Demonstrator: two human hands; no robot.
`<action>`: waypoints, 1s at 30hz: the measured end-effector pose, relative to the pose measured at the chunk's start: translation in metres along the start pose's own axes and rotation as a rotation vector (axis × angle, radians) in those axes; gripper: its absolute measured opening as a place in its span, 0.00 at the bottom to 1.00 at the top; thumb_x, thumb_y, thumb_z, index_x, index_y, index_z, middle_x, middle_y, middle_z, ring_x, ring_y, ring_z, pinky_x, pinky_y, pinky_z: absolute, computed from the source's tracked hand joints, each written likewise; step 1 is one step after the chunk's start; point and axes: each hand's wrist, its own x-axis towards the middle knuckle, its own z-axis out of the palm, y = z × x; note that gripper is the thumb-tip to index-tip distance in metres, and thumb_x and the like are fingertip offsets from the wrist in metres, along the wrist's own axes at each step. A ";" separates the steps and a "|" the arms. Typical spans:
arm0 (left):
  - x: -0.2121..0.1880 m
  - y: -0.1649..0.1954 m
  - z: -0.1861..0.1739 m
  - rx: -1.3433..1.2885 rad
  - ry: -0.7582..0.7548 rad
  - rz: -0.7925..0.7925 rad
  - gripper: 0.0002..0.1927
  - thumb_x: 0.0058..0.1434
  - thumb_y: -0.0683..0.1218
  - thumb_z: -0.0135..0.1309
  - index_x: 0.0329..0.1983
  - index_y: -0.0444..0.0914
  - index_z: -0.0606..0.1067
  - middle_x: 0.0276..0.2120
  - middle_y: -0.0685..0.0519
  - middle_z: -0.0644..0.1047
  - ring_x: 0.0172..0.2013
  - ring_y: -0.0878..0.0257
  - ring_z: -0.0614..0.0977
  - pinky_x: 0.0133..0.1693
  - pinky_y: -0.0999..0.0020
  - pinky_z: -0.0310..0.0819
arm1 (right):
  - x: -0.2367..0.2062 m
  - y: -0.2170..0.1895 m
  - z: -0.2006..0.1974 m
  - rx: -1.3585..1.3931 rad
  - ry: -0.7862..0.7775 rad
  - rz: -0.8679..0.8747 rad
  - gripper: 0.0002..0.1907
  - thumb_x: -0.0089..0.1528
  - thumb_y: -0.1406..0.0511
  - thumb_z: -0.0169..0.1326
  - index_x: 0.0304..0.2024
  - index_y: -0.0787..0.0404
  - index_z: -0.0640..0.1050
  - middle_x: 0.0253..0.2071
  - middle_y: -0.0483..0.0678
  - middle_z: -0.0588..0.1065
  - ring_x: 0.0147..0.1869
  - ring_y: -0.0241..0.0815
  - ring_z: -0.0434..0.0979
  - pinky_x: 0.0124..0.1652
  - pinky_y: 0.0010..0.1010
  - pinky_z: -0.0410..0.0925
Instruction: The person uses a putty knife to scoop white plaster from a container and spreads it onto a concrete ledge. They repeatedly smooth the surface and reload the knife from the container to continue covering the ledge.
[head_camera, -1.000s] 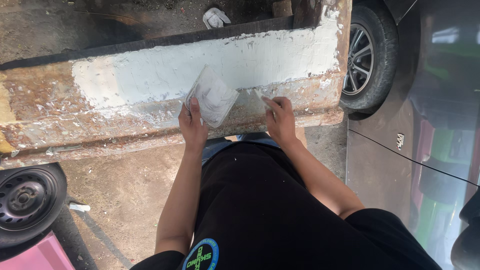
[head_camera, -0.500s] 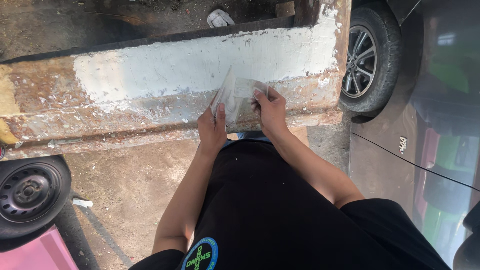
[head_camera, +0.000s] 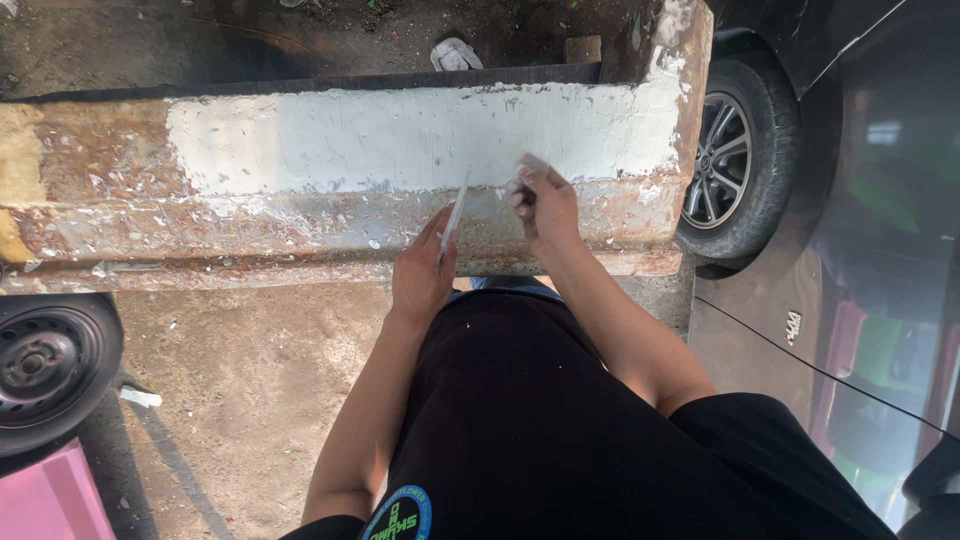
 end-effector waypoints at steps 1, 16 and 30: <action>-0.002 -0.003 0.002 -0.039 0.038 -0.051 0.20 0.71 0.44 0.49 0.65 0.34 0.71 0.51 0.36 0.81 0.32 0.49 0.87 0.31 0.60 0.81 | 0.007 -0.008 -0.003 0.004 0.034 -0.015 0.16 0.66 0.69 0.56 0.55 0.70 0.75 0.32 0.51 0.77 0.26 0.34 0.72 0.26 0.23 0.65; -0.009 -0.012 -0.010 -0.225 0.202 -0.296 0.21 0.75 0.45 0.45 0.64 0.26 0.71 0.26 0.40 0.79 0.21 0.57 0.77 0.25 0.62 0.69 | 0.005 -0.020 -0.023 -1.846 -0.333 -0.877 0.14 0.67 0.70 0.52 0.52 0.61 0.83 0.34 0.52 0.70 0.38 0.46 0.69 0.34 0.35 0.67; -0.024 -0.036 -0.019 -0.887 0.579 -0.456 0.27 0.77 0.57 0.38 0.62 0.28 0.69 0.53 0.46 0.77 0.55 0.63 0.77 0.58 0.68 0.70 | -0.009 -0.004 0.019 -0.820 -0.175 -0.285 0.14 0.70 0.61 0.54 0.48 0.66 0.82 0.27 0.40 0.64 0.30 0.30 0.57 0.31 0.26 0.54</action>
